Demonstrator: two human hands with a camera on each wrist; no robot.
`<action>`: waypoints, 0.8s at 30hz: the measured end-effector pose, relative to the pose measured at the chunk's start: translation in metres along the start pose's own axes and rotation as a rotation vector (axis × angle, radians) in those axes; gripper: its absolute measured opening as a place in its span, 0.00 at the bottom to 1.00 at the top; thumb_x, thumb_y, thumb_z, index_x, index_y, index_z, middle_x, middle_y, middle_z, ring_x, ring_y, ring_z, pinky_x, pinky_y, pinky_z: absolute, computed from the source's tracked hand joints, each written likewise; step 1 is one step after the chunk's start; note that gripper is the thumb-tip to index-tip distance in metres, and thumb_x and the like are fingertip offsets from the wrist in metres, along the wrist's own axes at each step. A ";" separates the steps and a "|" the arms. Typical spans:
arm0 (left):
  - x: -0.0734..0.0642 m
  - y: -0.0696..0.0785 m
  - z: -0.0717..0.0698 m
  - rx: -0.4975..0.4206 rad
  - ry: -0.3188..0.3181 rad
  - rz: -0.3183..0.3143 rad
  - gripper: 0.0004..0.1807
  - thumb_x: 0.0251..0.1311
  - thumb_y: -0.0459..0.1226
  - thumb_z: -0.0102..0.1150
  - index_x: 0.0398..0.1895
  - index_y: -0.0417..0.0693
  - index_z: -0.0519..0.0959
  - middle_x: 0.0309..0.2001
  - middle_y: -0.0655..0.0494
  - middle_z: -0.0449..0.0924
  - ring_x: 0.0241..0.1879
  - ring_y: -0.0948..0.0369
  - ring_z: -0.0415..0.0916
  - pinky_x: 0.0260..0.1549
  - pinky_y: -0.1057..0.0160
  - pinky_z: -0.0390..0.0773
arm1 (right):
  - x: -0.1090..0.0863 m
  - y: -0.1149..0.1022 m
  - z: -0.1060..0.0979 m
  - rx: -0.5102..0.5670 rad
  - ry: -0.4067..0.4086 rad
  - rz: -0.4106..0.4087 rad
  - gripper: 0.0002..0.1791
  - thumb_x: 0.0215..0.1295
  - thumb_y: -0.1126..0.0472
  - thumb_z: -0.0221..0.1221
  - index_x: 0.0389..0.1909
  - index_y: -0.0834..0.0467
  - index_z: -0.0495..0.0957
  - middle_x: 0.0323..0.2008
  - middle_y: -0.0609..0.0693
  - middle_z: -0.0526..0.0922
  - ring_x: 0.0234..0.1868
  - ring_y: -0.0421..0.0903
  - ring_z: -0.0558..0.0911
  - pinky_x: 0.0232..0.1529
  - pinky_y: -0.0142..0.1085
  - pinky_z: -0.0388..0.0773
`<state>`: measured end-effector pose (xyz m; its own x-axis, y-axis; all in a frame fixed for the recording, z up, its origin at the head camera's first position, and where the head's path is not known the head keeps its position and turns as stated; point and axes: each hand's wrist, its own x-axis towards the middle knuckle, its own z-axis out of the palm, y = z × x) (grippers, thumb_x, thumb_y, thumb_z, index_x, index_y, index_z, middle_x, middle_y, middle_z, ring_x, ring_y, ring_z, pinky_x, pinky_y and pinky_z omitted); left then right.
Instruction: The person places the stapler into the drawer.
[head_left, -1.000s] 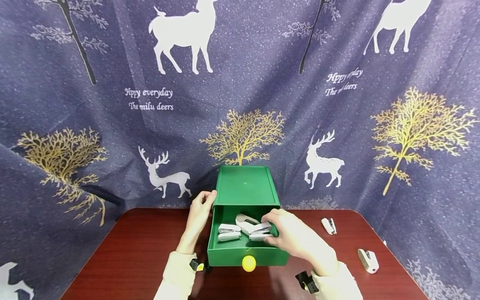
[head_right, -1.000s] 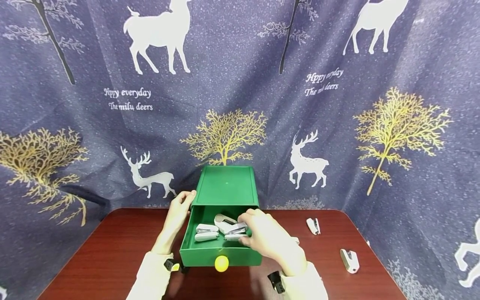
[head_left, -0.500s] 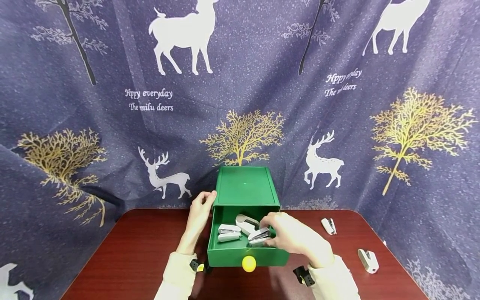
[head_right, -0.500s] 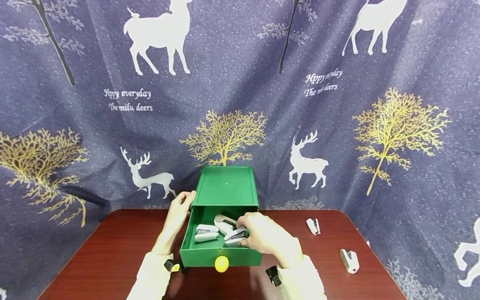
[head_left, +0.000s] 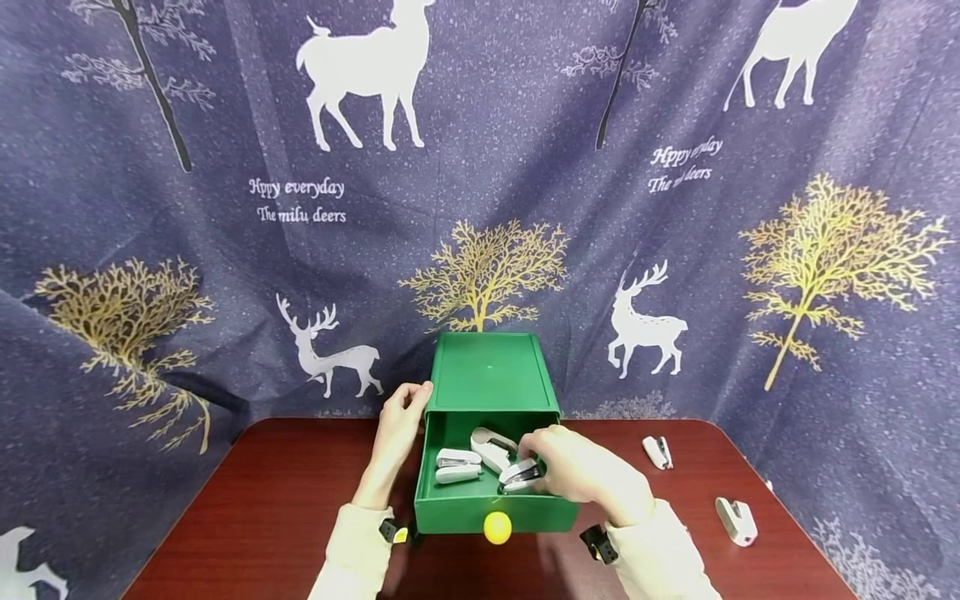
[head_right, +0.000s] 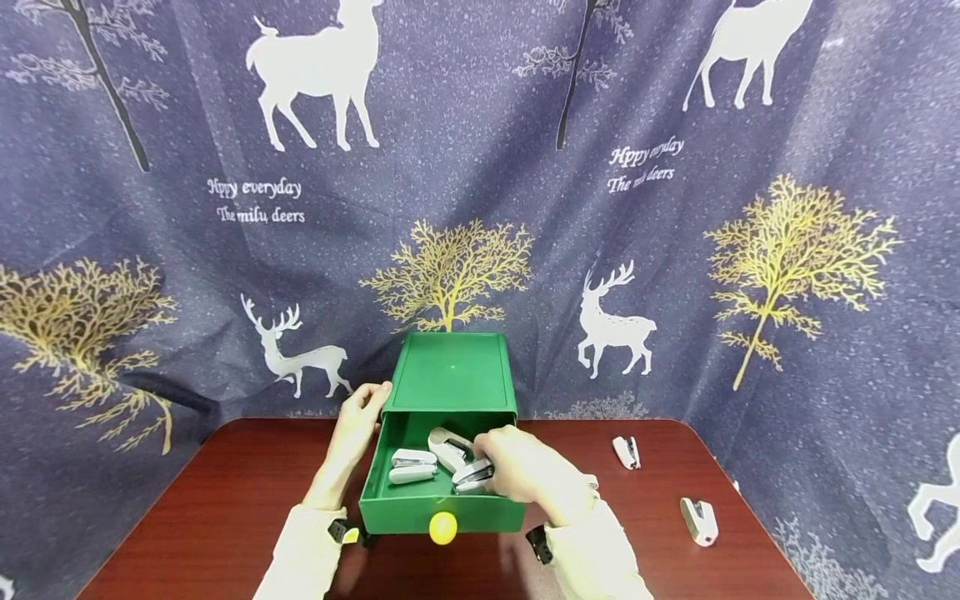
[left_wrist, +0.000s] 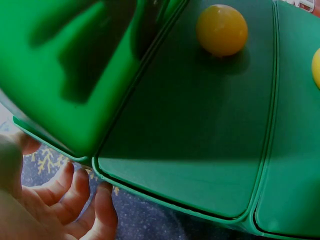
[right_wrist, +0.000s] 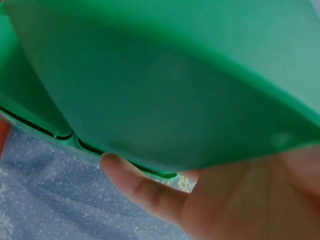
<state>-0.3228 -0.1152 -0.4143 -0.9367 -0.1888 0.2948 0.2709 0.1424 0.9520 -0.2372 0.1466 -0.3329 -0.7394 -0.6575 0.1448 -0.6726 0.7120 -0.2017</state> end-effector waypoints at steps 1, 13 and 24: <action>0.000 0.000 0.000 0.000 0.000 -0.002 0.20 0.66 0.52 0.59 0.40 0.42 0.80 0.28 0.54 0.76 0.26 0.61 0.74 0.25 0.63 0.78 | 0.001 -0.001 0.000 0.001 -0.009 0.007 0.13 0.47 0.70 0.71 0.30 0.56 0.78 0.28 0.43 0.76 0.28 0.40 0.70 0.32 0.35 0.71; 0.001 -0.002 -0.002 0.004 0.007 0.004 0.20 0.66 0.51 0.59 0.39 0.41 0.80 0.27 0.54 0.75 0.25 0.60 0.73 0.24 0.63 0.77 | 0.005 -0.003 -0.001 -0.005 -0.028 0.032 0.12 0.48 0.70 0.71 0.28 0.55 0.77 0.24 0.43 0.73 0.26 0.40 0.68 0.29 0.33 0.68; -0.005 0.012 -0.001 0.002 -0.011 -0.010 0.16 0.69 0.44 0.57 0.41 0.38 0.79 0.26 0.57 0.74 0.25 0.63 0.72 0.24 0.65 0.76 | 0.000 0.001 0.001 -0.001 0.041 -0.027 0.22 0.49 0.65 0.74 0.46 0.61 0.80 0.39 0.50 0.82 0.41 0.48 0.78 0.45 0.41 0.76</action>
<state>-0.3148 -0.1138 -0.4042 -0.9417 -0.1801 0.2842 0.2609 0.1424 0.9548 -0.2378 0.1466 -0.3339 -0.7218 -0.6657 0.1895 -0.6921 0.6947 -0.1958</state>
